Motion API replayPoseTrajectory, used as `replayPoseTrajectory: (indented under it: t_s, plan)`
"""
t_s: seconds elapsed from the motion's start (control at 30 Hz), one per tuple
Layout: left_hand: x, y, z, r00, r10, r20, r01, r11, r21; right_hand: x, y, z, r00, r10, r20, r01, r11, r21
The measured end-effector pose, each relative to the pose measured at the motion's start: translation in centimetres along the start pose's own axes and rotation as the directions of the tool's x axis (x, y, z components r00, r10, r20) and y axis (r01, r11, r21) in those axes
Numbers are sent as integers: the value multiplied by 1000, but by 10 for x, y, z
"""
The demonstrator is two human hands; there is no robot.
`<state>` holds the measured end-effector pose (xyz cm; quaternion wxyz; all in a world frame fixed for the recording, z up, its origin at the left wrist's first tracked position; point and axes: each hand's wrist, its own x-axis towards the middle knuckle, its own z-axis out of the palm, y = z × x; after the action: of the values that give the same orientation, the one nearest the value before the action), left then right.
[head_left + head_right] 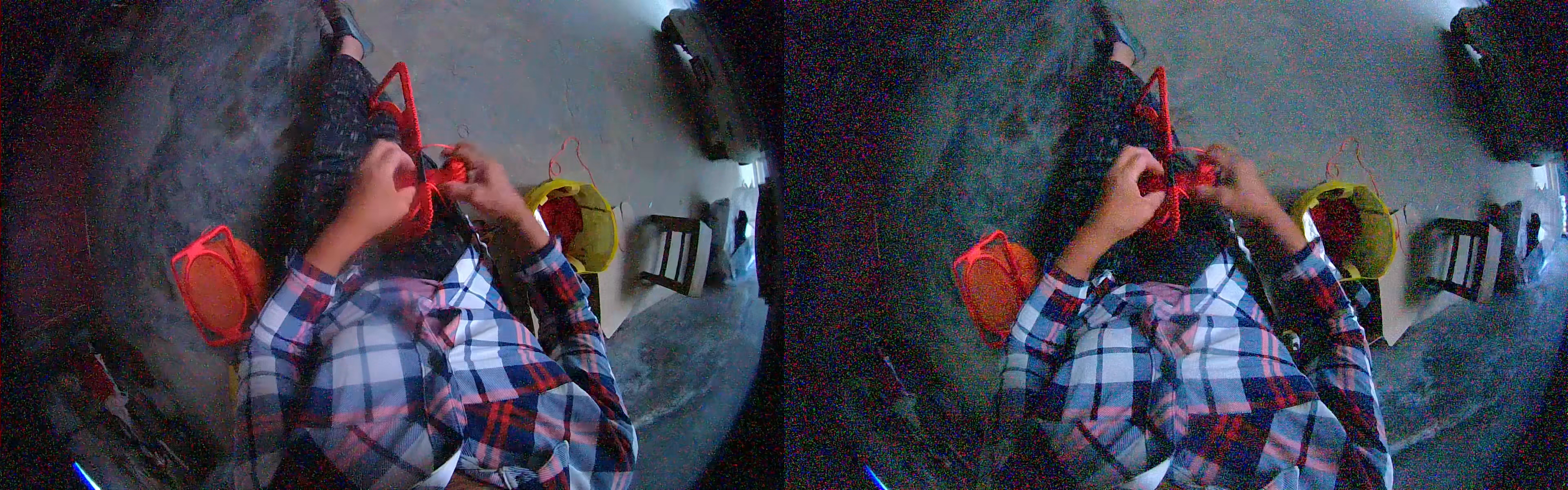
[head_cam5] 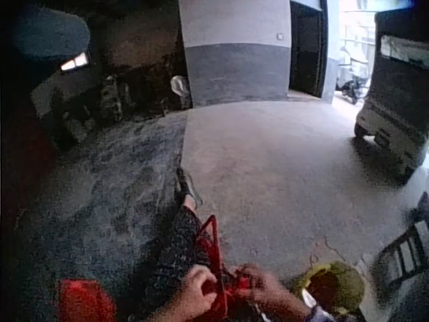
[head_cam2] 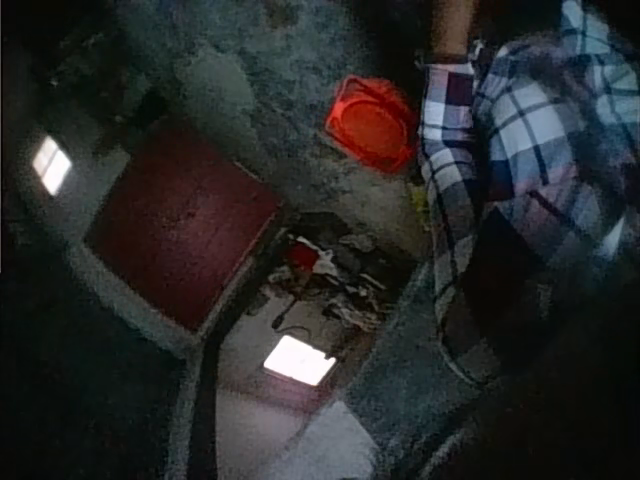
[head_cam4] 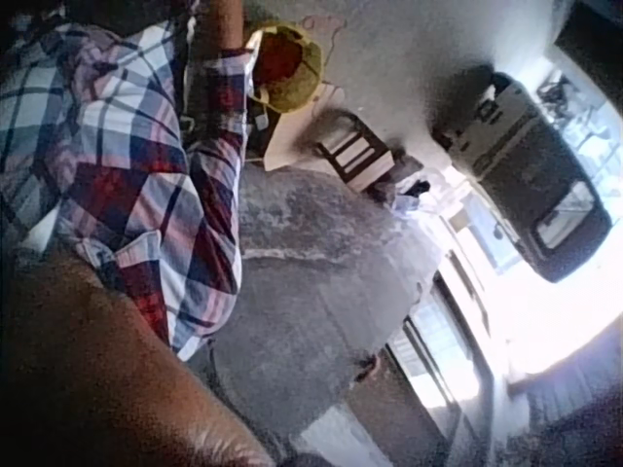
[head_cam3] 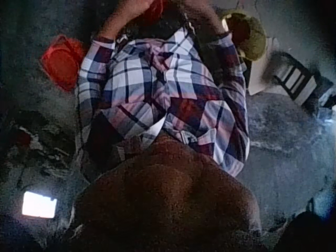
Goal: Wrapping a square red plastic frame with red twine.
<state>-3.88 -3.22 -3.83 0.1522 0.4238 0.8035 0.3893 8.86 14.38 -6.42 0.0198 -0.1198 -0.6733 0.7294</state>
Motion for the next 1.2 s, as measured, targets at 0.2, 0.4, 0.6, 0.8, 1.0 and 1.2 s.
replayPoseTrajectory:
  t_s: [0.2,0.4,0.6,0.8,1.0,1.2]
  plan:
    - [8,-19,13,800,-568,193,474,401,-784,-21,-22,-65,912,-144,-384,368,700,612]
    - [2,-2,25,808,-455,374,523,262,-812,-115,-40,-150,815,-331,-476,576,557,598]
    - [-14,16,23,830,-443,339,514,373,-773,-93,-67,-54,871,-19,-491,382,656,651]
    - [-22,19,20,838,-420,349,513,387,-766,-44,-10,23,967,250,45,-252,916,312]
    - [-22,20,20,823,-465,326,480,260,-838,-84,-99,2,981,169,-94,-59,725,686]
    - [-11,3,27,801,-439,407,561,315,-765,-136,-77,9,990,-76,-115,126,834,538]
